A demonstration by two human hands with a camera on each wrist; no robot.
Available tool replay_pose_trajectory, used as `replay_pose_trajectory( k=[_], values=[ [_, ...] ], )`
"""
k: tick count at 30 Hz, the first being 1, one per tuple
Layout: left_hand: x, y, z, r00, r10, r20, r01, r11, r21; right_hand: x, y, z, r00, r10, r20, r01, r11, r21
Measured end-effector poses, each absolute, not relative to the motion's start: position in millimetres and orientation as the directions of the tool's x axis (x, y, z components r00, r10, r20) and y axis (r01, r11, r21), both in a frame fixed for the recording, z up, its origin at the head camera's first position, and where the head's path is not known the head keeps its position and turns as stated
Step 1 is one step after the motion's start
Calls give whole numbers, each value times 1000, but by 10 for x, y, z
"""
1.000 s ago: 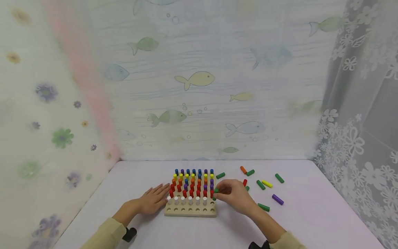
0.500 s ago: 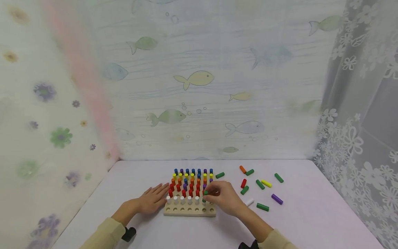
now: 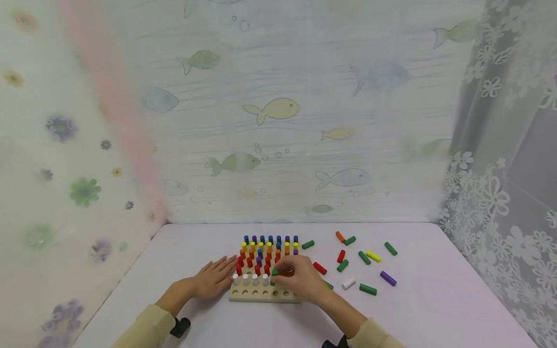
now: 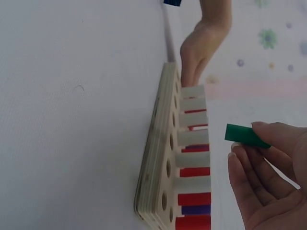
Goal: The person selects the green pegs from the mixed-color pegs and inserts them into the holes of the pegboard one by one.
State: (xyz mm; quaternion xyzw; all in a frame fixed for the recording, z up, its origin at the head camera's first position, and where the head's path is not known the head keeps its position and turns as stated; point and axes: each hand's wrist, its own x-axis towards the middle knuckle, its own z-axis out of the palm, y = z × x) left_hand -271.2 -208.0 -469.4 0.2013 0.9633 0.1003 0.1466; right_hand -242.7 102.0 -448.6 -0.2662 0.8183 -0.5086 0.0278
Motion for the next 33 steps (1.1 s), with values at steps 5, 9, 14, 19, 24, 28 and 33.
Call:
replay_pose_trajectory(
  k=[5,9,14,19,24,28,33],
  values=[
    [-2736,-2088,-4717,-876,416,-243,358,900,249,-2416,929,-4487,-855,-467,227,-418,358,-835],
    [-2742,-2104,-4723,-871,426,-244,367,896,251,-2418,853,-4502,-845,-471,253,-447,364,-817],
    [-2735,-2100,-4713,-871,430,-240,369,892,260,-2421,771,-4537,-836,-481,266,-461,350,-816],
    [-2729,-2092,-4702,-870,426,-249,362,894,263,-2406,705,-4544,-833,-486,263,-454,330,-828],
    [-2733,-2099,-4707,-870,428,-244,367,893,260,-2403,634,-4542,-834,-486,261,-455,338,-824],
    [-2736,-2097,-4704,-874,424,-238,364,894,260,-2410,566,-4562,-842,-482,244,-435,339,-834],
    [-2734,-2093,-4719,-875,424,-234,366,895,255,-2406,486,-4588,-846,-484,224,-418,340,-842]
  ],
)
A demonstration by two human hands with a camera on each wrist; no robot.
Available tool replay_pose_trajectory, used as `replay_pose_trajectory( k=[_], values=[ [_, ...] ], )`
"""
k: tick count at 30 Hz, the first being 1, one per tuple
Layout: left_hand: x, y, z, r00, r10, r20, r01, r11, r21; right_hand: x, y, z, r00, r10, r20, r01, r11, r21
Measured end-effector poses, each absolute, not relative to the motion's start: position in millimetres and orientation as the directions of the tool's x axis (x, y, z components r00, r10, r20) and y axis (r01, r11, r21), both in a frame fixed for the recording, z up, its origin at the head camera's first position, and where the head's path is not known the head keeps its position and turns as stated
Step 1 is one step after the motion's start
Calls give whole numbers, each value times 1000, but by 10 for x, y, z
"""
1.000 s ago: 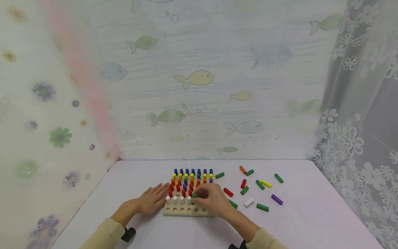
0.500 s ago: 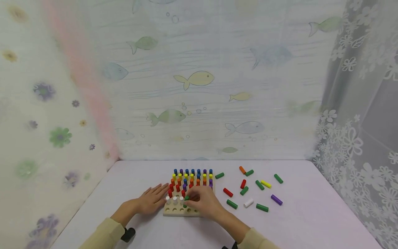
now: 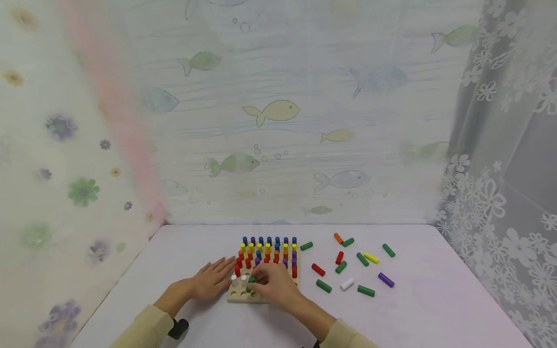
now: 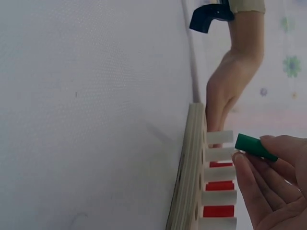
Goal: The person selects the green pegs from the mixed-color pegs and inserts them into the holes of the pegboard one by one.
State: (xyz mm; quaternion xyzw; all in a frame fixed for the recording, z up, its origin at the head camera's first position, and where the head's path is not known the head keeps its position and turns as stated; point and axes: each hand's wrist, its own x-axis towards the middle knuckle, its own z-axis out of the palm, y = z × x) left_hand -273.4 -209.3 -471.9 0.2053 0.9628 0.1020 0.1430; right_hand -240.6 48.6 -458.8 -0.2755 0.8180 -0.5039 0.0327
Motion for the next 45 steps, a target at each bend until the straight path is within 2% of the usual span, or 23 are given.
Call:
replay_pose_trajectory(
  k=[11,26,36,45],
  values=[
    [-2773,-2136,-4789,-870,436,-229,374,887,269,-2405,301,-4642,-839,-496,224,-429,348,-834],
    [-2829,-2173,-4899,-874,445,-198,385,880,276,-2439,126,-4696,-847,-498,185,-427,431,-795],
    [-2827,-2160,-4901,-873,445,-200,383,879,284,-2449,40,-4752,-825,-507,249,-485,410,-773],
    [-2854,-2179,-4941,-872,445,-203,381,878,289,-2450,2,-4758,-844,-484,233,-467,447,-763]
  ],
)
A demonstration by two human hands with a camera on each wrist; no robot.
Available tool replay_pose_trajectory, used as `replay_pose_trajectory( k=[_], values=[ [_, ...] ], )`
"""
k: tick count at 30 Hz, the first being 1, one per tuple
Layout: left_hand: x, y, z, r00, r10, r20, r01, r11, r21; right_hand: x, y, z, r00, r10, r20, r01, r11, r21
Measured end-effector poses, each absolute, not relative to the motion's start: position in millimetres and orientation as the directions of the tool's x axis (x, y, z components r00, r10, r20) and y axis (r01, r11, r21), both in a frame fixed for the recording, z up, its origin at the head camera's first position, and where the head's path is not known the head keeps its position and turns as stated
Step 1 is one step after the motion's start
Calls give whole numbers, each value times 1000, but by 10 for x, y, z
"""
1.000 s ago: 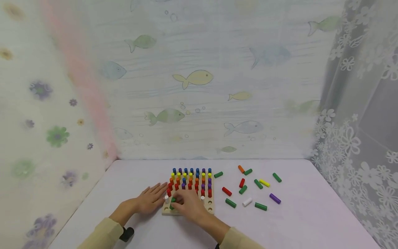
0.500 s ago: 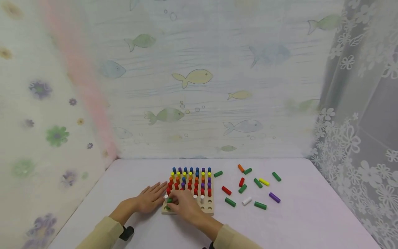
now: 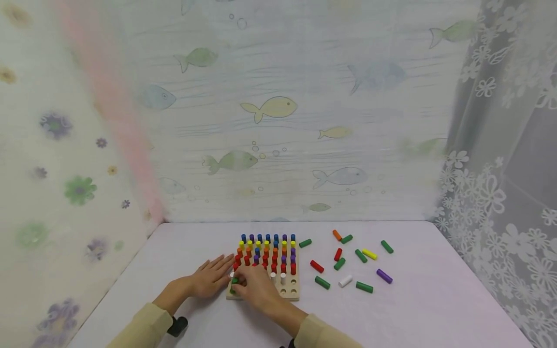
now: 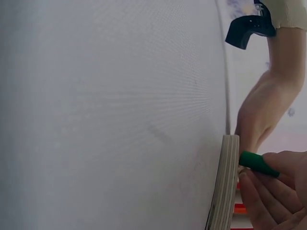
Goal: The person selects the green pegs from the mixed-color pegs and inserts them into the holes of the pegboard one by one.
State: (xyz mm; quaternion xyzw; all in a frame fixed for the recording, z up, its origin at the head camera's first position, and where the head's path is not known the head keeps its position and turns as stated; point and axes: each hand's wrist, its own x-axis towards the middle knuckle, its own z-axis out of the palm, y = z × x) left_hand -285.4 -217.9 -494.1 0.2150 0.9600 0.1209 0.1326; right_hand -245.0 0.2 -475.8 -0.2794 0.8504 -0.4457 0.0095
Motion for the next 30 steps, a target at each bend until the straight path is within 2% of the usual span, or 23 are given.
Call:
replay_pose_trajectory(
  k=[7,17,30],
  values=[
    [-2816,-2156,-4852,-866,453,-212,387,875,291,-2445,-7,-4750,-847,-486,214,-457,464,-759],
    [-2929,-2220,-5038,-867,460,-190,400,871,286,-2424,-3,-4733,-845,-492,210,-456,459,-762],
    [-2909,-2213,-5023,-869,463,-175,410,871,269,-2427,-27,-4750,-844,-506,179,-447,477,-757]
  ],
)
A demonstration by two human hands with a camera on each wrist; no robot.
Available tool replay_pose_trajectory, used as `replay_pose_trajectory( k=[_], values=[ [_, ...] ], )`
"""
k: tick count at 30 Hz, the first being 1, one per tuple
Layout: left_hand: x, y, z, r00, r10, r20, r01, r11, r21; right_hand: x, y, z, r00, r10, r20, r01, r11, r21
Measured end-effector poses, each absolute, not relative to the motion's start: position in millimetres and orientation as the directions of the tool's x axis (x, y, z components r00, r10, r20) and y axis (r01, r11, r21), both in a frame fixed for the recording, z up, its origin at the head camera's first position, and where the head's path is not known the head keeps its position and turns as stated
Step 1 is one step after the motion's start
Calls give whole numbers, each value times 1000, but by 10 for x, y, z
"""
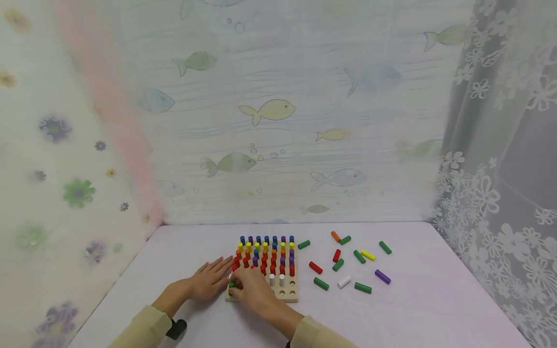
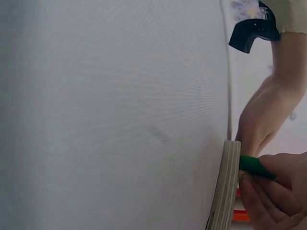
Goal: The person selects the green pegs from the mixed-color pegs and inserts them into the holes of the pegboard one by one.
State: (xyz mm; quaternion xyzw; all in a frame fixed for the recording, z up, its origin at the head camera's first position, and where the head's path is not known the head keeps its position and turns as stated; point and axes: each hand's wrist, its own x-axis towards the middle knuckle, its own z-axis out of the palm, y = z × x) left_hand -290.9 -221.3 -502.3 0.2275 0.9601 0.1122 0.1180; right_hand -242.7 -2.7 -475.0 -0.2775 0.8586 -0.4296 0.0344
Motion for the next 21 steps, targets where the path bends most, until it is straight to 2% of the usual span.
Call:
replay_pose_trajectory(
  k=[21],
  values=[
    [-2920,-2219,-5045,-872,455,-181,398,873,281,-2405,-81,-4722,-834,-532,144,-472,554,-686]
  ],
)
